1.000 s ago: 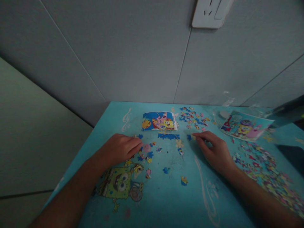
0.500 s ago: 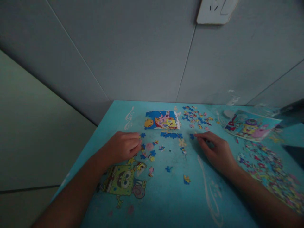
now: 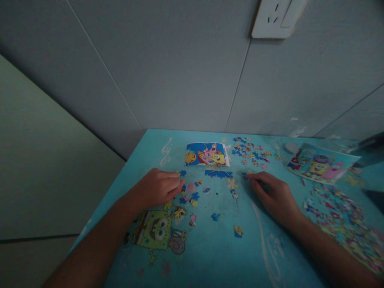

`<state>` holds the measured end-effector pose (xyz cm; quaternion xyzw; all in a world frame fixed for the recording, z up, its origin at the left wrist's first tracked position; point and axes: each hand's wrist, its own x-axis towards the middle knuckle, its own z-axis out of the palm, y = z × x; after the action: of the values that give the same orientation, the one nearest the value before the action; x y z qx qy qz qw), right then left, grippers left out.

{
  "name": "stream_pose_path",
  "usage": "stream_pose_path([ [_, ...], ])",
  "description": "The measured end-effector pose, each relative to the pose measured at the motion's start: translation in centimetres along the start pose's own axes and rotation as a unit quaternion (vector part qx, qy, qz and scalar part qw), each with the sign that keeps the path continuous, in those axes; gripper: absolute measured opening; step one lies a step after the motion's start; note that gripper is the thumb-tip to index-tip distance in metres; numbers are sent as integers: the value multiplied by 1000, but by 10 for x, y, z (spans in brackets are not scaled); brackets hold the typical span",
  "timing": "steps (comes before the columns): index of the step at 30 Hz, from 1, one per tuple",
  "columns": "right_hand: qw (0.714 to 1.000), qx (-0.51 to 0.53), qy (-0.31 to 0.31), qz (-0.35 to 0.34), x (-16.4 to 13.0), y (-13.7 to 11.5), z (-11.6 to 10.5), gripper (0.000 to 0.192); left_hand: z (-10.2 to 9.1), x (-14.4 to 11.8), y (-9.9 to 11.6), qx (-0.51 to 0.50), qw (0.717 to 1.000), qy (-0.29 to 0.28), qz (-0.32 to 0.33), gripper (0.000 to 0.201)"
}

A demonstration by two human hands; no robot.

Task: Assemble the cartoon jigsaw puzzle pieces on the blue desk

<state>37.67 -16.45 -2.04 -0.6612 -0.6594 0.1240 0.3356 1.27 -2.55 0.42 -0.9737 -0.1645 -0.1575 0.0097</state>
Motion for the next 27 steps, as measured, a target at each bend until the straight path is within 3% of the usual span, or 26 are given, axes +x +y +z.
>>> stream_pose_path([
  [12,999,-4,-5,-41,-4,-8,0,22,6,-1,-2,2,1000,17,23,44],
  [21,989,-5,-73,-130,-4,-12,6,22,5,0,-1,6,1000,10,22,43],
  [27,984,-44,-96,-145,-6,-17,10,28,6,-2,-2,11,1000,5,23,42],
])
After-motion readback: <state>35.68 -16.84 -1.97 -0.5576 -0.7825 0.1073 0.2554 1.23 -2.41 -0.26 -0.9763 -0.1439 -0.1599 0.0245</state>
